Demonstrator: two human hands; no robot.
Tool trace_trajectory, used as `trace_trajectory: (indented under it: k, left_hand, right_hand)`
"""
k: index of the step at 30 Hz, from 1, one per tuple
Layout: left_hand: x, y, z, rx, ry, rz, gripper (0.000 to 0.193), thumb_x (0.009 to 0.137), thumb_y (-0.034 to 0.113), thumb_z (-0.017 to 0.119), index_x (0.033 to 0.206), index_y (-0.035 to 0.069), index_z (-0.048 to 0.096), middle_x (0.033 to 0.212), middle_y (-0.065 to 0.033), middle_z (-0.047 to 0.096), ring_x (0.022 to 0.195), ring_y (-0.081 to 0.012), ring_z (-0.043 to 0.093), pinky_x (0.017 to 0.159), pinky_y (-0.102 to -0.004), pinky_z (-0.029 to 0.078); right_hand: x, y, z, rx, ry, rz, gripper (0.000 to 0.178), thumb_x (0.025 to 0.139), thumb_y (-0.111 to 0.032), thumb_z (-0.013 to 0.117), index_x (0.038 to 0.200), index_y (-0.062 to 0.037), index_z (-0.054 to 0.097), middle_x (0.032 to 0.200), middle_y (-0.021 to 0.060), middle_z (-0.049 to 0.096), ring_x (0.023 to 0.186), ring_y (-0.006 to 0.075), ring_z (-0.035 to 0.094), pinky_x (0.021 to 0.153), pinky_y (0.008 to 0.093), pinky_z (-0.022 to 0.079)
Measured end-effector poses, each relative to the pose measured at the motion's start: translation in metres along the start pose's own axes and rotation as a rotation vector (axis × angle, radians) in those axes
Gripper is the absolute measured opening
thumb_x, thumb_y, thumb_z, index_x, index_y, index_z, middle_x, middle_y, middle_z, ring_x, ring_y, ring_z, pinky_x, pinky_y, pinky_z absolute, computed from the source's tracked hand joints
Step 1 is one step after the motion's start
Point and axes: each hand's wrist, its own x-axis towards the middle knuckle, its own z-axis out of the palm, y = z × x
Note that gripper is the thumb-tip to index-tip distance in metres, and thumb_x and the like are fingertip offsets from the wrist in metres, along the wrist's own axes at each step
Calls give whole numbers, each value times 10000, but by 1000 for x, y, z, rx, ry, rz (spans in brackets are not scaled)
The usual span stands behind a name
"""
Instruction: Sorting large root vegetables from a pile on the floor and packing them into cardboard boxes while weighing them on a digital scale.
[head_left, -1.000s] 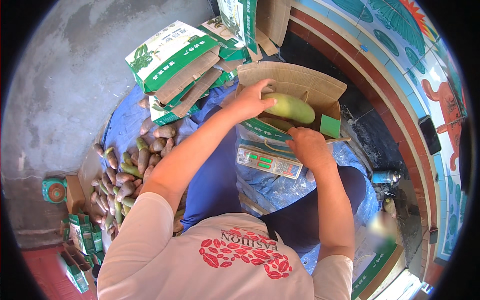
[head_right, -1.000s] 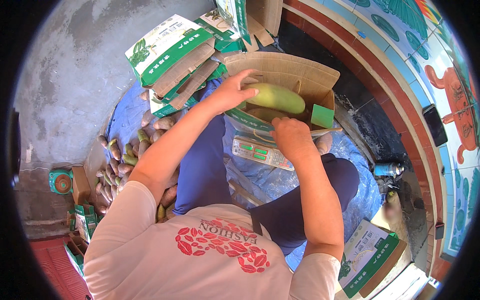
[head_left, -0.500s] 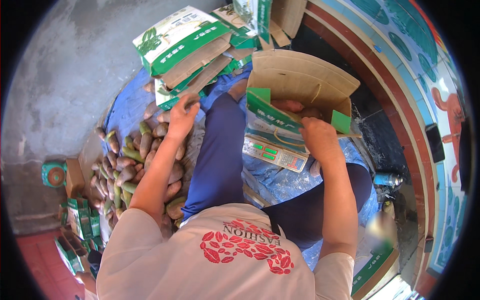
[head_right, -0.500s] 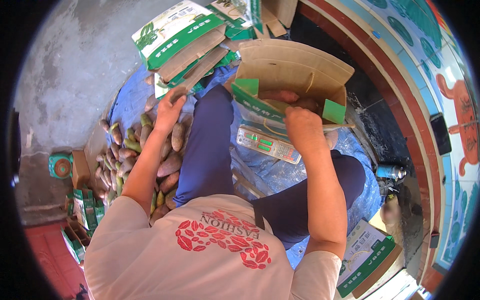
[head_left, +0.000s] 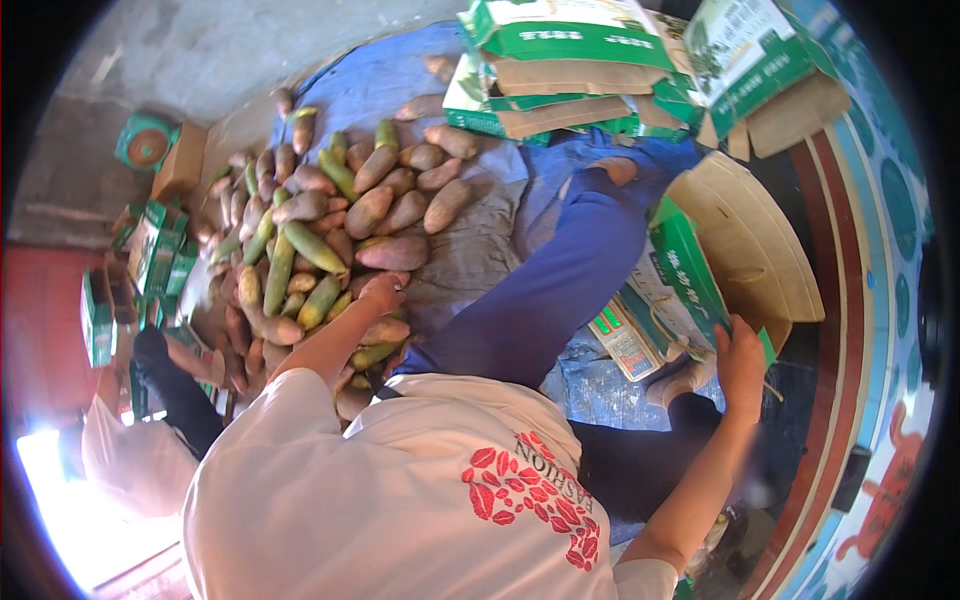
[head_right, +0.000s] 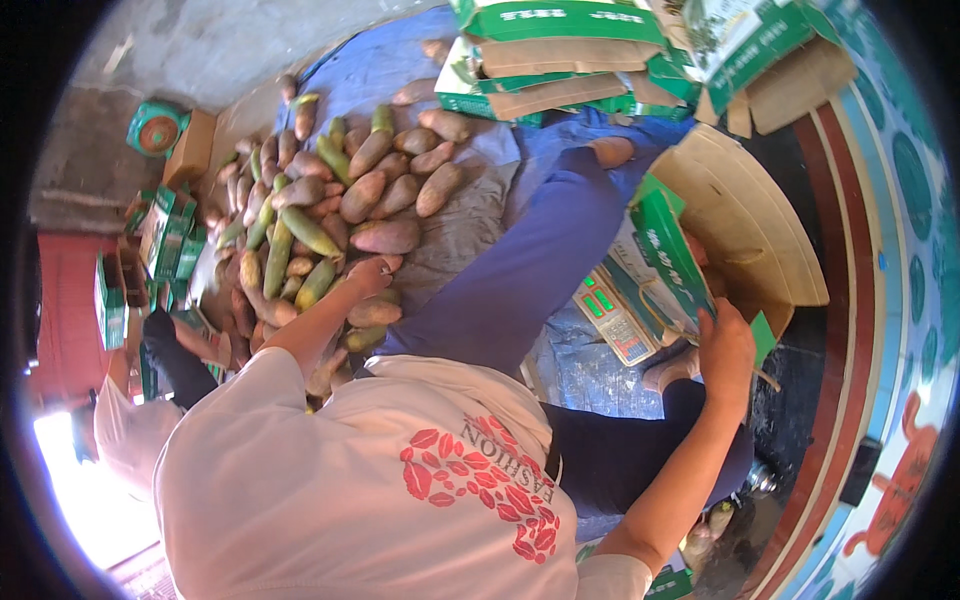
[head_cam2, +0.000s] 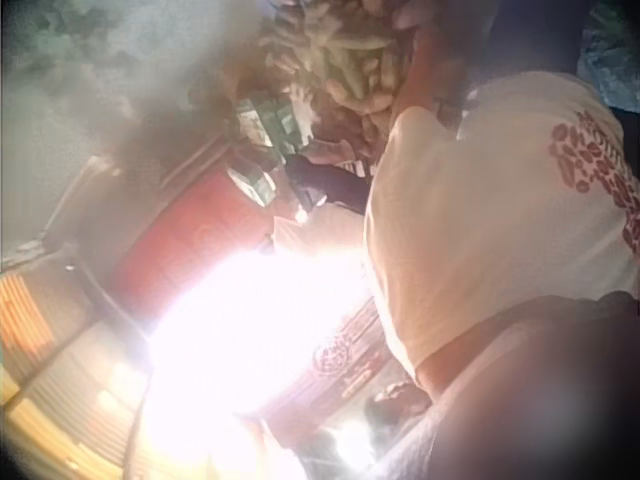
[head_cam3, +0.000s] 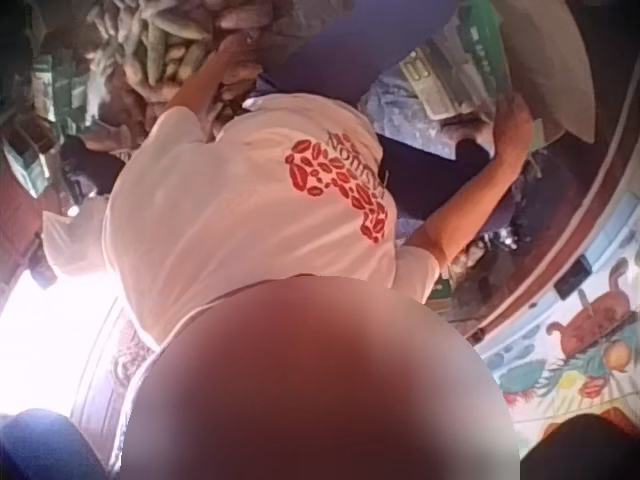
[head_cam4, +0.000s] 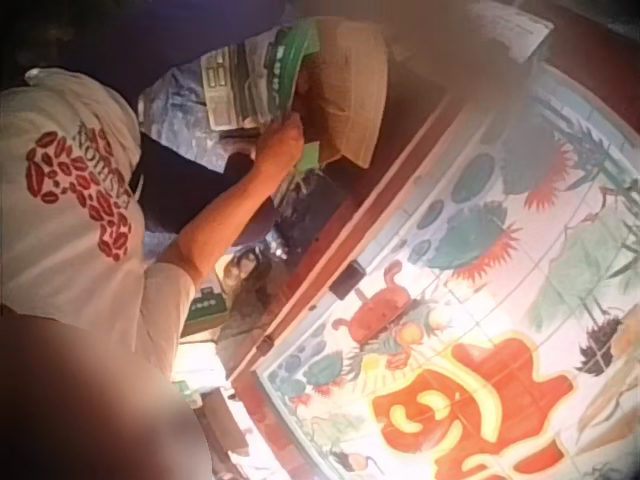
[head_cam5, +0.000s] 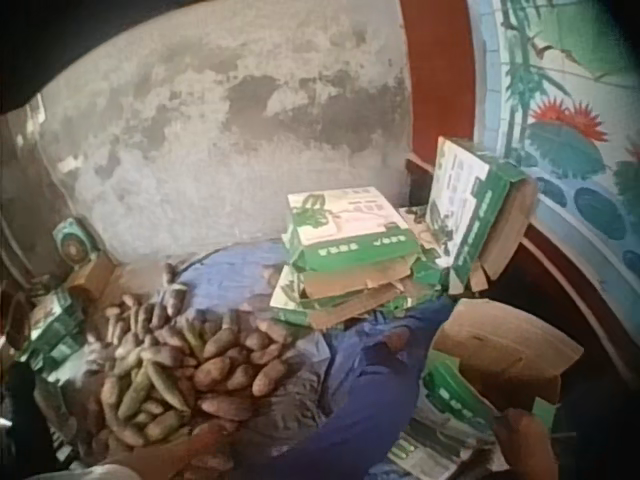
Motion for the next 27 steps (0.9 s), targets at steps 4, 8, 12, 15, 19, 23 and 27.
trace_trajectory:
  k: [4,8,12,15,19,23,27]
  left_hand:
    - [-9,-37,34,95,-130,-112,415,792,269,581,1184,137,542,1221,-128,540,1149,-295,507,955,-396,416]
    - [-32,-47,46,72,-152,-225,503,783,270,600,1257,151,480,1349,-98,408,1265,-295,375,1002,-426,370]
    - [-37,-61,68,101,-201,-304,609,770,275,616,1330,182,397,1417,-96,321,1307,-287,314,1024,-445,338]
    - [-43,-64,80,134,-142,-267,694,761,286,627,1378,197,322,1469,-79,232,1336,-290,263,1040,-457,313]
    - [-50,-53,62,117,-174,-271,709,756,295,638,1379,196,314,1487,-87,185,1347,-297,242,1055,-467,285]
    - [-39,-70,66,135,-144,-264,695,760,311,651,1367,200,331,1482,-94,185,1346,-287,239,1061,-472,265]
    - [-24,-87,54,144,77,-317,693,764,328,653,1362,186,332,1473,-82,203,1349,-267,230,1059,-467,266]
  right_hand:
    - [3,11,5,35,-20,-15,182,825,-122,582,930,26,578,865,255,596,830,419,568,691,458,437]
    - [6,10,4,37,-24,-42,191,853,-135,556,946,31,574,857,256,594,813,419,568,686,452,435]
    - [6,11,5,39,-10,-35,195,879,-151,534,929,34,568,796,250,588,765,415,567,656,439,433]
    - [8,10,5,69,-24,7,195,887,-156,531,917,33,566,762,242,578,727,402,560,640,425,432]
    - [8,10,6,77,2,9,191,890,-162,533,904,26,564,739,227,571,689,382,547,628,407,432]
    - [11,10,7,89,-11,21,191,891,-165,534,899,24,562,742,226,571,697,383,550,632,402,432]
    - [11,21,11,141,-21,39,194,892,-167,534,930,21,568,772,222,584,721,373,563,654,389,438]
